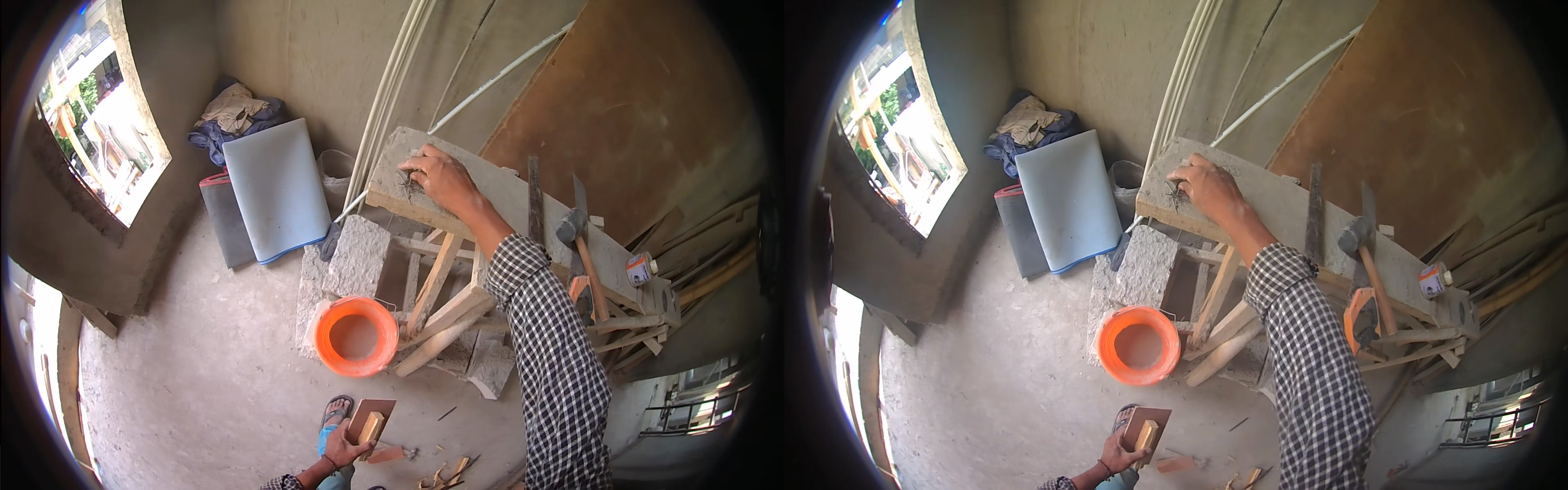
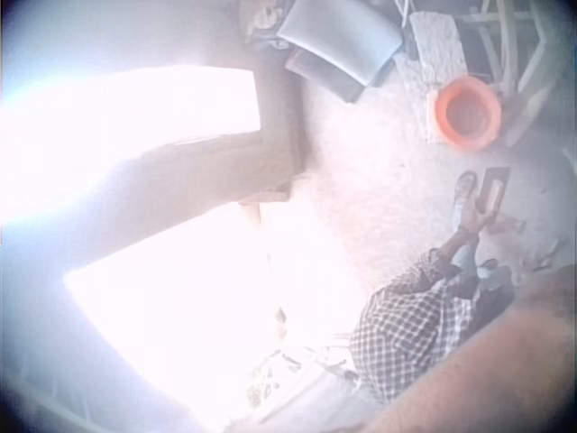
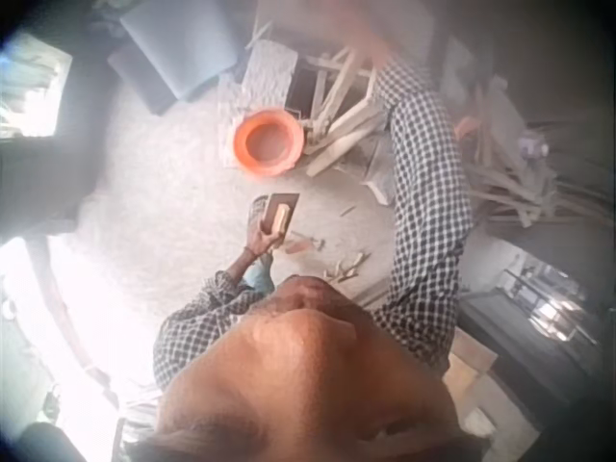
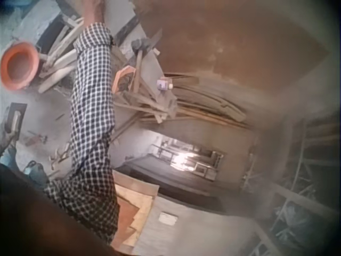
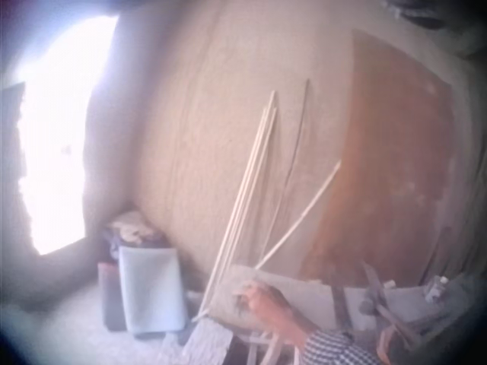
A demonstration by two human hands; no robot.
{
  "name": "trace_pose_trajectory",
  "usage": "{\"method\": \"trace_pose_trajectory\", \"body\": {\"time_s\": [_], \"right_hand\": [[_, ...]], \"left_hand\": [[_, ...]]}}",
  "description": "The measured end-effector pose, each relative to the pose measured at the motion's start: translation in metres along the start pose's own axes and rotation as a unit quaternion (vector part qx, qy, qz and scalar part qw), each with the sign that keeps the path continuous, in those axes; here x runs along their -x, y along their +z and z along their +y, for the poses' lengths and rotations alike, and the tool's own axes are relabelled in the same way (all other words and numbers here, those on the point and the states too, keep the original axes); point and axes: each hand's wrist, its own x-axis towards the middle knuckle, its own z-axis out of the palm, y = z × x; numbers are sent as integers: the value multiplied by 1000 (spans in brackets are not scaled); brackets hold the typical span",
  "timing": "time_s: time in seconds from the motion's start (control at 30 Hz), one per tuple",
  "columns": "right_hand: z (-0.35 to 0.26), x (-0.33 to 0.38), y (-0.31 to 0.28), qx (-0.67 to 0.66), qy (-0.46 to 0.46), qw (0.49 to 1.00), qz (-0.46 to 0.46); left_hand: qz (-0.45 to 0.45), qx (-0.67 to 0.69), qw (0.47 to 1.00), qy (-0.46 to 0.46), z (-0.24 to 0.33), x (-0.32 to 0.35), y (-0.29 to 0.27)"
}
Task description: The person sits on the floor and uses a file to shape a small wooden block. They then pick up a rectangular wooden piece and fit the shaped block into a groove. Finally, they use a hammer to tap the pieces together to secure the assembly.
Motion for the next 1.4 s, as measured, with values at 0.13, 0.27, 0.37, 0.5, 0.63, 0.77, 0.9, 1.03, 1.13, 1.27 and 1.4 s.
{"method": "trace_pose_trajectory", "body": {"time_s": [0.13, 0.27, 0.37, 0.5, 0.63, 0.77, 0.9, 1.03, 1.13, 1.27, 1.4], "right_hand": [[20, -3, 0, 25, -27, 999, 14], [18, -6, -1, 1, -39, 999, 28], [17, -2, -4, -20, -15, 999, 48], [40, 1, -1, -59, -4, 991, 121], [40, 16, -17, -166, 105, 973, 120], [29, 44, -43, -426, 224, 867, 129], [38, 58, -42, -392, 290, 867, 103], [36, 47, -27, -22, 249, 965, 77], [14, 32, -23, 29, 166, 985, 26], [33, 32, -5, 75, 58, 994, 54], [31, 17, -14, 85, 69, 994, -33]], "left_hand": [[5, 22, 1000, 2, 27, -10, -6], [3, 11, 1000, 1, 20, -14, -6], [-6, 0, 1000, 5, 25, -17, -8], [-27, 20, 999, 12, 18, -20, 5], [-38, 5, 999, 18, 20, -17, 14], [-52, -3, 999, 14, 11, -12, 21], [-81, -9, 997, 6, 28, -10, 28], [-87, 32, 996, 5, 31, -8, 40], [-57, 53, 997, 4, 21, -4, 37], [-69, 98, 993, -9, 23, -5, 30], [-65, 102, 993, -16, 46, -12, 7]]}}
